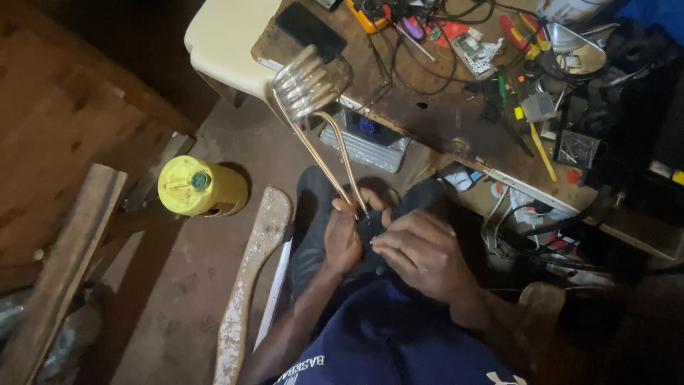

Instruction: Repairing an immersion water heater by disassembling the handle, checking connections, and reassembling it using a screwdriver.

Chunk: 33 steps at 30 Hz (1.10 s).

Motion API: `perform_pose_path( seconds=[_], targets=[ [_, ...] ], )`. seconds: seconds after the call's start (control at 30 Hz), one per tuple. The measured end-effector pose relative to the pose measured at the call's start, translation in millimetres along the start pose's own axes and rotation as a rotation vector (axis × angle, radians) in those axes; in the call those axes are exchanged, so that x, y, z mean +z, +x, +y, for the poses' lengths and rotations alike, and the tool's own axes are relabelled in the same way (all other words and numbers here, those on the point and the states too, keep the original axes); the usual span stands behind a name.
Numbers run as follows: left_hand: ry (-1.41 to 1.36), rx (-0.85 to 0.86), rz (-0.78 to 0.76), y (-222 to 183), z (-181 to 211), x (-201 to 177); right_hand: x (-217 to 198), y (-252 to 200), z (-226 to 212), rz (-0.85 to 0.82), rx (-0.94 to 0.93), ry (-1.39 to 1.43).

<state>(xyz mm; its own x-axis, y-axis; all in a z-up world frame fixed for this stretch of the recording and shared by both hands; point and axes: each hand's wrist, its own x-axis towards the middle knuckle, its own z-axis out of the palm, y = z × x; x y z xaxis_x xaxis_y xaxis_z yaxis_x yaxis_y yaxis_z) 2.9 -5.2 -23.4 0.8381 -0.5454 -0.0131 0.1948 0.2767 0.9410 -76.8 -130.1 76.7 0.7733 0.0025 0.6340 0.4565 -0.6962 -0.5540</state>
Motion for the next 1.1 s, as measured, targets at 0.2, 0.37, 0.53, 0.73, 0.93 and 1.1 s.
perform_pose_path(
  seconds=[0.2, 0.37, 0.53, 0.73, 0.93, 1.1],
  targets=[
    [-0.16, 0.023, 0.066, 3.4, -10.3, 0.0, 16.0, -8.9, -10.0, -0.01, -0.001, -0.087],
    [-0.204, 0.019, 0.098, 1.0, -18.4, -2.0, 16.2, -13.2, -7.6, -0.063, -0.019, -0.041],
    [-0.224, 0.023, 0.091, 2.3, -15.0, -3.8, 13.4, -11.9, -8.2, -0.101, -0.017, 0.022],
    [-0.09, 0.013, 0.082, 0.1, -8.3, -1.6, 13.8, -17.7, -5.9, -0.106, 0.046, -0.027],
    [-0.244, -0.076, 0.109, 2.5, -19.2, -6.7, 4.8, -25.1, 8.0, -0.115, 0.17, 0.079],
    [0.259, -0.109, 0.228, 4.0, -12.0, -10.9, 23.8, -29.7, 7.3, -0.063, 0.08, -0.169]
  ],
)
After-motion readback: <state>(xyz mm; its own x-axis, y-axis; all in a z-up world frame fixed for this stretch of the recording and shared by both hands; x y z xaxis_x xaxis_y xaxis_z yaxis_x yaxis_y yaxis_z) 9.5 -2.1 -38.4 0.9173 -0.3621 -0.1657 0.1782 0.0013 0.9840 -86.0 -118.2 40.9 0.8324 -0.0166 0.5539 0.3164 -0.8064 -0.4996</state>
